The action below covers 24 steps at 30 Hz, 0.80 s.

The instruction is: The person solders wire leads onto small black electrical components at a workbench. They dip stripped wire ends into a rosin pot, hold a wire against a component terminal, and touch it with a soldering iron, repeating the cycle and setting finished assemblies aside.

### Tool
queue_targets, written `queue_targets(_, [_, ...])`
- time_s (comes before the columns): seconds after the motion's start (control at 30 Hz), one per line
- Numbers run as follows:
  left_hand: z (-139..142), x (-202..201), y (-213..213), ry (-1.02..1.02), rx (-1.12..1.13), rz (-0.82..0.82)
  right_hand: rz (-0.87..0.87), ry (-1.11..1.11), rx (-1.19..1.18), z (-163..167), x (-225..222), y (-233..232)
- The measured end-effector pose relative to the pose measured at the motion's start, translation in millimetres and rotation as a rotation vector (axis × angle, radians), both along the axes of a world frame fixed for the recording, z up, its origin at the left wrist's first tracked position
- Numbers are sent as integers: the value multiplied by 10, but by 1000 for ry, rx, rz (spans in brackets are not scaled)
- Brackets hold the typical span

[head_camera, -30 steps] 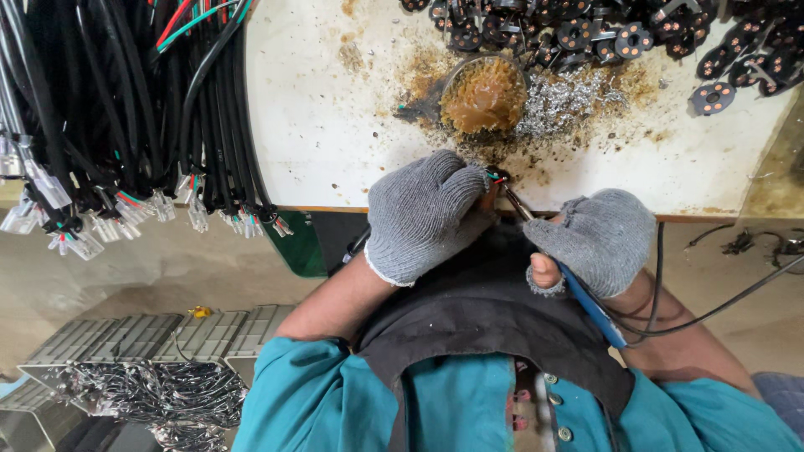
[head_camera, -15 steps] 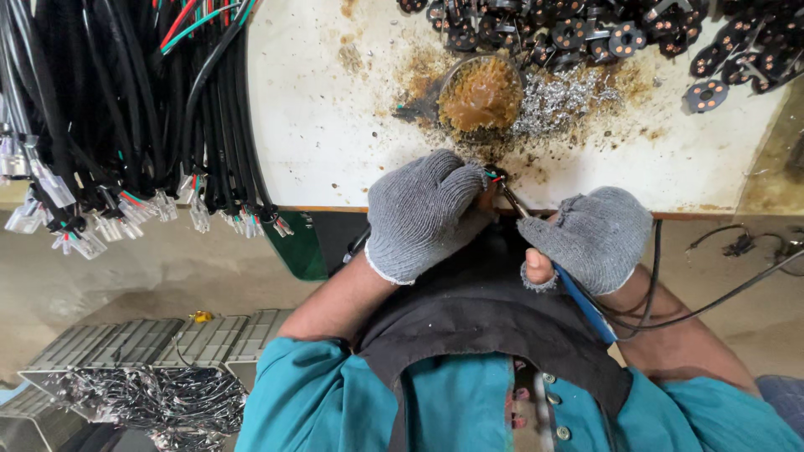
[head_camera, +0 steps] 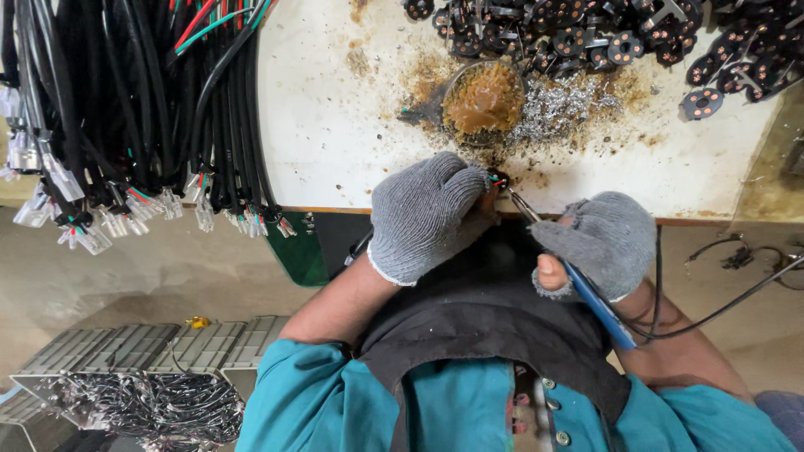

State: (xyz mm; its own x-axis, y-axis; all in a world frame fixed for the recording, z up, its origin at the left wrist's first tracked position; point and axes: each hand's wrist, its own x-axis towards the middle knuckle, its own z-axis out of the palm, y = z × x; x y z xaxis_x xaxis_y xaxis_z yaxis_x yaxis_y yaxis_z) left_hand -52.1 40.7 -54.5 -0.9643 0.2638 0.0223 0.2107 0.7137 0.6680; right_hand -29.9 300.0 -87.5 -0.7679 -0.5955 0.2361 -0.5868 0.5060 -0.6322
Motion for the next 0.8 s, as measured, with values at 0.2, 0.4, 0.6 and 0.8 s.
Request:
queue_targets(0.2, [4, 2, 11, 10, -15, 12, 0, -29, -32, 41, 7, 4])
queue_targets(0.4, [16, 4, 3, 19, 4, 8, -78, -38, -31, 41, -2, -30])
queue_targets(0.6, [25, -1, 10, 13, 4, 1, -324, -117, -10, 160, 21, -218])
queue_targets(0.8, [36, 30, 21, 60, 17, 18, -390, -475, -237, 302, -6, -230])
